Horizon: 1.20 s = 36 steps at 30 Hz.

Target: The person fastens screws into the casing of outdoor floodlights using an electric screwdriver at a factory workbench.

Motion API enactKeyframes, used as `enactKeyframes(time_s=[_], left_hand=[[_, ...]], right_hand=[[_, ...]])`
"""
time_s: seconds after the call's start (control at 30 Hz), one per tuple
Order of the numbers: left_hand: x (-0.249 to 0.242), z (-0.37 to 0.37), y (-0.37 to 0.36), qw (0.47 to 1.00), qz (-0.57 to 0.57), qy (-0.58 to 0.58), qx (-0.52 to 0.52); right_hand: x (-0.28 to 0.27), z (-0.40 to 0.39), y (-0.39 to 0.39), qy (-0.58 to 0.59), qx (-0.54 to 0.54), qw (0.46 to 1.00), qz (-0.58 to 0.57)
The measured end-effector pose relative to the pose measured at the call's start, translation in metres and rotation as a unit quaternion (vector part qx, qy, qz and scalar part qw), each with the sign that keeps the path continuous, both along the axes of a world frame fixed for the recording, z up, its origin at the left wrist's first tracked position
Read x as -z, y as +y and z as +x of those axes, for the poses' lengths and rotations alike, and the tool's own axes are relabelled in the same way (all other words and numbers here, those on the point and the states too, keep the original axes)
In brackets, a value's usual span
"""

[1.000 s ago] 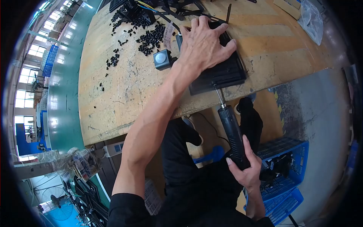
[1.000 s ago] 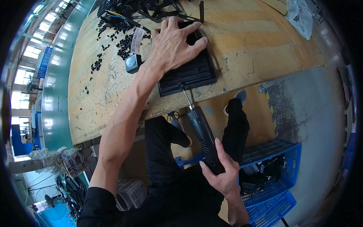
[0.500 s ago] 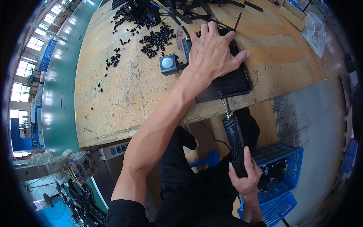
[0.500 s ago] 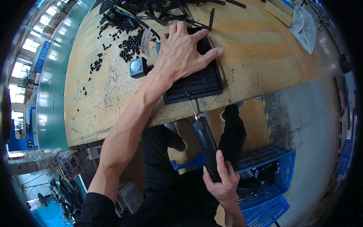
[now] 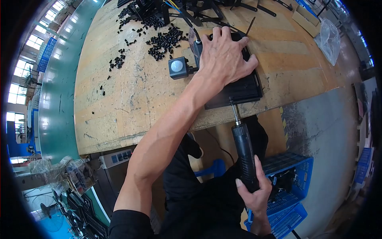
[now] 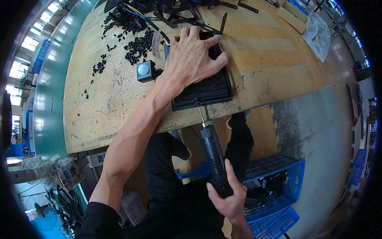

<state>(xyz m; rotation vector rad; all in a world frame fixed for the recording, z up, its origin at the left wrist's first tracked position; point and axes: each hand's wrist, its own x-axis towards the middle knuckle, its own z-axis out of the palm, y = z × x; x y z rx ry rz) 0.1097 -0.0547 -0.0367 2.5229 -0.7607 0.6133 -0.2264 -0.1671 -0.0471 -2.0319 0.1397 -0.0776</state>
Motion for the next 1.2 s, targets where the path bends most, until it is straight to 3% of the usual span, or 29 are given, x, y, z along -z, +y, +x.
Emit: enactKeyframes(time_s=[0.03,0.13,0.37,0.43,0.47,0.53,0.67,0.73,0.77,0.83,0.87,0.9,0.97,1.03,1.1,1.2], left_hand=[[0.0,0.0,0.001,1.0,0.005,0.007,-0.001],[0.003,-0.001,0.001,1.0,0.009,-0.023,-0.006],[0.003,-0.002,0.002,1.0,0.014,-0.002,-0.003],[0.003,-0.001,0.001,1.0,0.001,-0.008,-0.001],[0.003,-0.002,0.001,1.0,0.0,-0.007,0.001],[0.001,-0.003,0.001,1.0,0.007,0.005,-0.002],[-0.001,-0.003,0.001,1.0,0.007,0.016,0.005],[-0.004,-0.006,0.002,0.999,0.03,0.029,-0.001],[-0.006,-0.007,0.002,0.999,0.03,0.027,0.001],[-0.007,-0.008,0.001,0.999,0.046,0.03,-0.004],[-0.007,-0.009,0.0,0.998,0.051,0.025,-0.005],[-0.009,-0.009,0.001,0.998,0.053,0.016,-0.004],[-0.012,-0.008,0.002,0.995,0.086,0.041,0.012],[-0.013,-0.009,0.005,0.995,0.083,0.039,0.038],[-0.001,-0.009,0.001,0.995,0.088,-0.04,0.008],[0.002,-0.071,-0.005,0.993,0.09,-0.069,0.018]], right_hand=[[-0.003,-0.001,0.004,0.044,0.016,0.994,0.094],[-0.009,-0.006,0.014,0.11,0.05,0.977,0.176],[-0.031,-0.001,0.021,0.096,0.038,0.984,0.142],[-0.05,0.003,0.024,0.192,0.079,0.942,0.264],[-0.053,0.005,0.024,0.192,0.082,0.942,0.263],[-0.057,0.009,0.023,0.22,0.079,0.9,0.367],[-0.048,0.012,0.021,0.206,0.065,0.887,0.409],[-0.042,0.012,0.012,0.189,0.034,0.821,0.538],[-0.034,0.008,0.009,0.186,0.035,0.821,0.539],[-0.01,0.0,0.005,0.182,-0.007,0.646,0.741],[0.0,-0.002,0.004,0.178,-0.039,0.6,0.779],[0.011,-0.004,0.004,0.171,-0.046,0.6,0.78],[0.024,-0.007,0.006,0.174,-0.043,0.54,0.822],[0.018,-0.01,0.01,0.164,-0.065,0.54,0.823],[0.006,-0.023,0.011,0.149,0.011,0.698,0.7],[0.02,-0.058,-0.003,0.107,0.068,0.772,0.622]])
